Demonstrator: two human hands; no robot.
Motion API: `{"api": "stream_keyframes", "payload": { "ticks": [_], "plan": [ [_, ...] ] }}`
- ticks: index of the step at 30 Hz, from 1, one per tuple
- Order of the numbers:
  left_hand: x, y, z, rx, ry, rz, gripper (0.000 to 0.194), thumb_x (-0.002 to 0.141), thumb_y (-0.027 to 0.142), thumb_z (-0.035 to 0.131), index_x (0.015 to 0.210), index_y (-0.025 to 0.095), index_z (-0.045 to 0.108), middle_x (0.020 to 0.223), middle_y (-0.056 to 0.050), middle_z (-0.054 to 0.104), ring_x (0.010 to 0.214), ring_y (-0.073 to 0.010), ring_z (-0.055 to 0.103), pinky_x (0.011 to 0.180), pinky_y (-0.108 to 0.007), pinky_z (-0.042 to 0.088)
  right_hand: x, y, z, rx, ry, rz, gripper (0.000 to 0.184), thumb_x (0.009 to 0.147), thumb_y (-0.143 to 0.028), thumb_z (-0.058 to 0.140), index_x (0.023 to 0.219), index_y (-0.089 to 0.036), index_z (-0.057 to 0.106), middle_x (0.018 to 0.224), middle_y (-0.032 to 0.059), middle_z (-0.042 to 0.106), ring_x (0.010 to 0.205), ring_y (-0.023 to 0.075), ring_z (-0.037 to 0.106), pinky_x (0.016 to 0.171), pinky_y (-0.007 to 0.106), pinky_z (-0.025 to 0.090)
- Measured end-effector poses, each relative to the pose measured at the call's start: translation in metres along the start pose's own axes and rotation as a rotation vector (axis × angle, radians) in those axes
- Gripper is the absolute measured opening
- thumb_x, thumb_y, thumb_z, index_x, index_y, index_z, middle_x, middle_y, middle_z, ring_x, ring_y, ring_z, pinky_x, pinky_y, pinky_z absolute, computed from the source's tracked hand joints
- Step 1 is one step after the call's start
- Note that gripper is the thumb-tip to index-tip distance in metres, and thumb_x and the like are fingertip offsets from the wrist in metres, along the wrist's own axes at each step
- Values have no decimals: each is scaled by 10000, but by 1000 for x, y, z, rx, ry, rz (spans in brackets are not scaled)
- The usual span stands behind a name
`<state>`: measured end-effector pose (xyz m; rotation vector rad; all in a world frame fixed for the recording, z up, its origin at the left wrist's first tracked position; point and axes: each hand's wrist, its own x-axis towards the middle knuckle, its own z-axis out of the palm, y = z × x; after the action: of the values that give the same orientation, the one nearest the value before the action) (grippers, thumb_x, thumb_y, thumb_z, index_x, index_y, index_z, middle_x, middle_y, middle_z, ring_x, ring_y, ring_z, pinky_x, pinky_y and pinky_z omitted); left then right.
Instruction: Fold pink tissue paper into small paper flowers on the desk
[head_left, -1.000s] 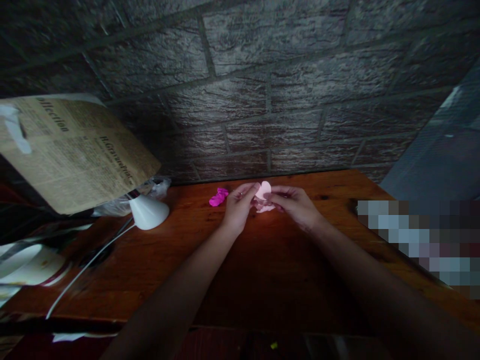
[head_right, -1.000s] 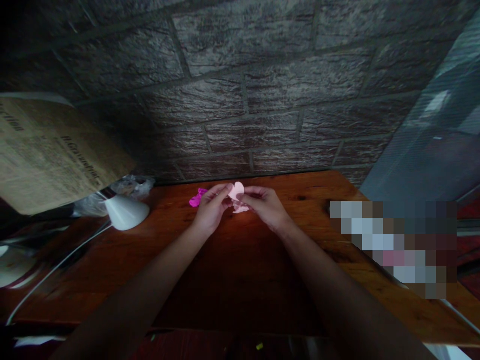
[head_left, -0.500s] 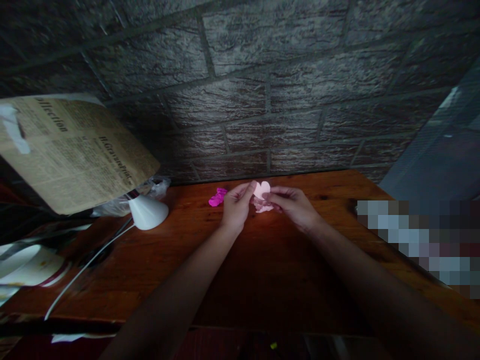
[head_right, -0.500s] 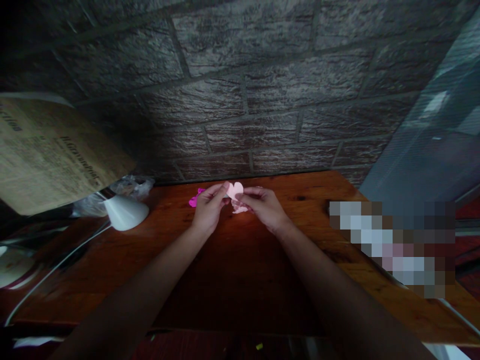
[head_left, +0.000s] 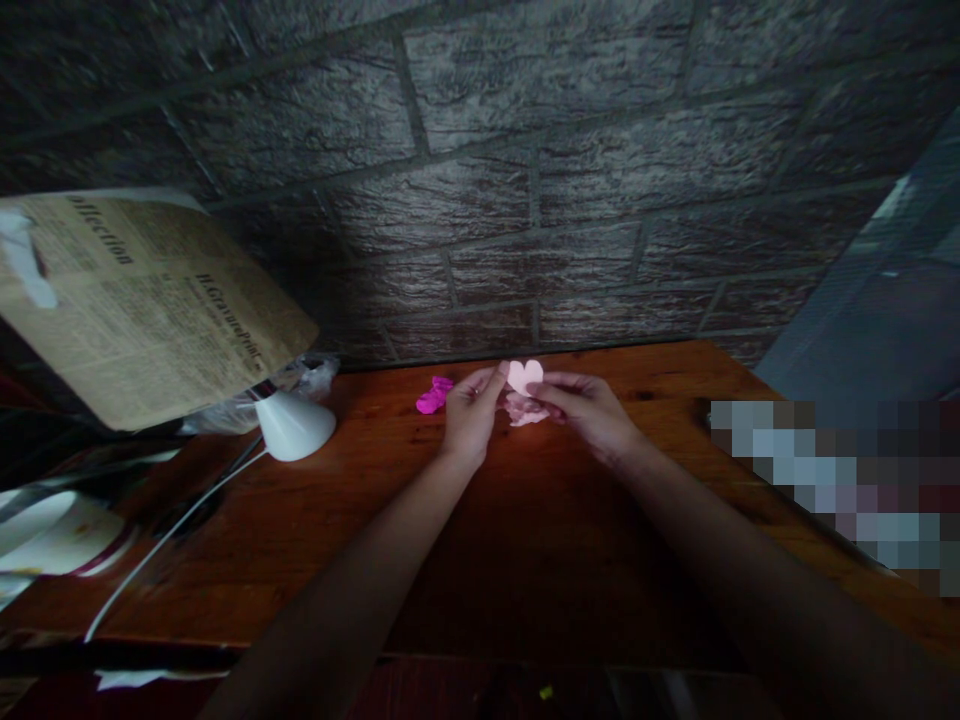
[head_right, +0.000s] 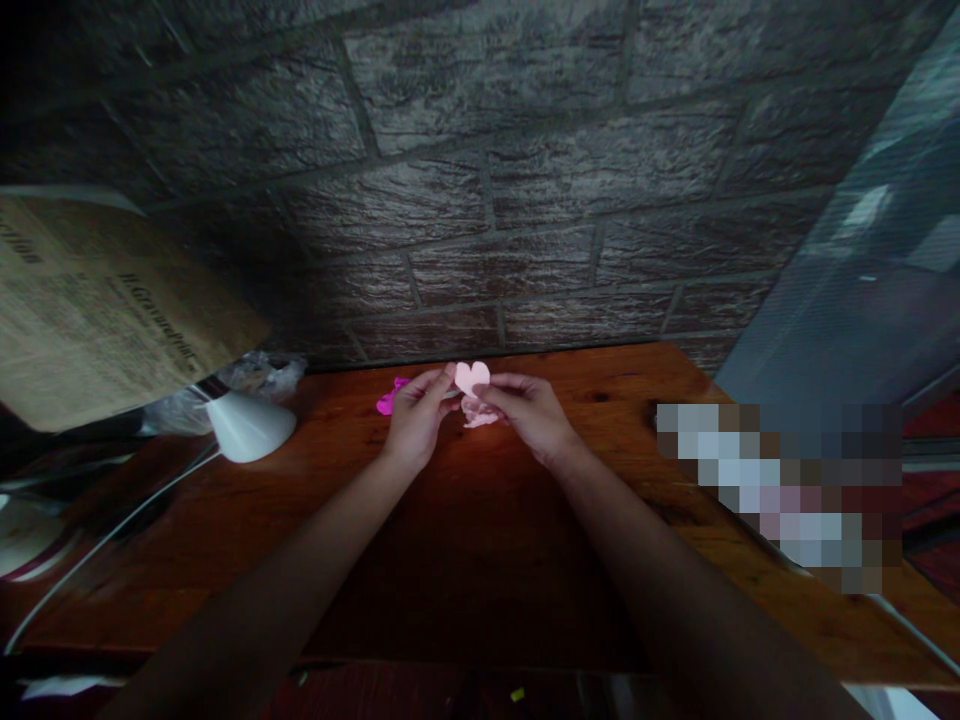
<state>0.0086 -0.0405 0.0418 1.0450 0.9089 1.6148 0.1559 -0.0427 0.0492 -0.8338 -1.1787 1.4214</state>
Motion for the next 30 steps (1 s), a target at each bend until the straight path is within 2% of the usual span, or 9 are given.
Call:
{"api": "stream_keyframes", "payload": {
  "ticks": [6, 10, 16, 24, 30],
  "plan": [
    [0, -1, 0, 34, -18, 74, 247, 714, 409, 848, 789, 188, 768, 712, -9, 701, 627, -106, 586, 617, -235, 459, 0, -1, 0, 24, 5, 8, 294, 609, -376, 867, 794, -169, 770, 533, -39, 536, 578, 127, 531, 582, 288, 435],
    [-1, -2, -1, 92, 20, 119, 195, 758, 373, 829, 788, 193, 760, 658, 19, 657, 578, -86, 523, 581, -215, 414, -1, -1, 1, 54, 10, 25, 307, 585, -363, 882, 786, -158, 774, 538, -40, 541, 564, 115, 518, 583, 281, 419],
    [0, -3, -2, 110, -48, 90, 321, 747, 481, 811, 832, 176, 759, 735, -14, 708, 654, -117, 606, 643, -242, 470, 1, -2, -1, 54, 59, 42, 322, 529, -347, 906, 740, -147, 766, 540, -52, 547, 502, 52, 394, 525, 232, 311],
    [2, -10, -6, 241, -25, 214, 279, 810, 469, 758, 853, 195, 741, 779, -27, 732, 731, -147, 656, 704, -274, 512, 1, -2, -1, 51, 47, 52, 289, 550, -346, 888, 727, -154, 763, 522, -60, 509, 515, 59, 371, 535, 244, 294],
    [-2, -3, 0, 113, -43, 99, 311, 767, 450, 804, 947, 201, 751, 824, -31, 745, 691, -133, 645, 623, -251, 511, 1, -3, 0, 58, 38, 47, 259, 553, -317, 883, 710, -155, 756, 530, -56, 527, 512, 62, 387, 530, 248, 310]
  ]
}}
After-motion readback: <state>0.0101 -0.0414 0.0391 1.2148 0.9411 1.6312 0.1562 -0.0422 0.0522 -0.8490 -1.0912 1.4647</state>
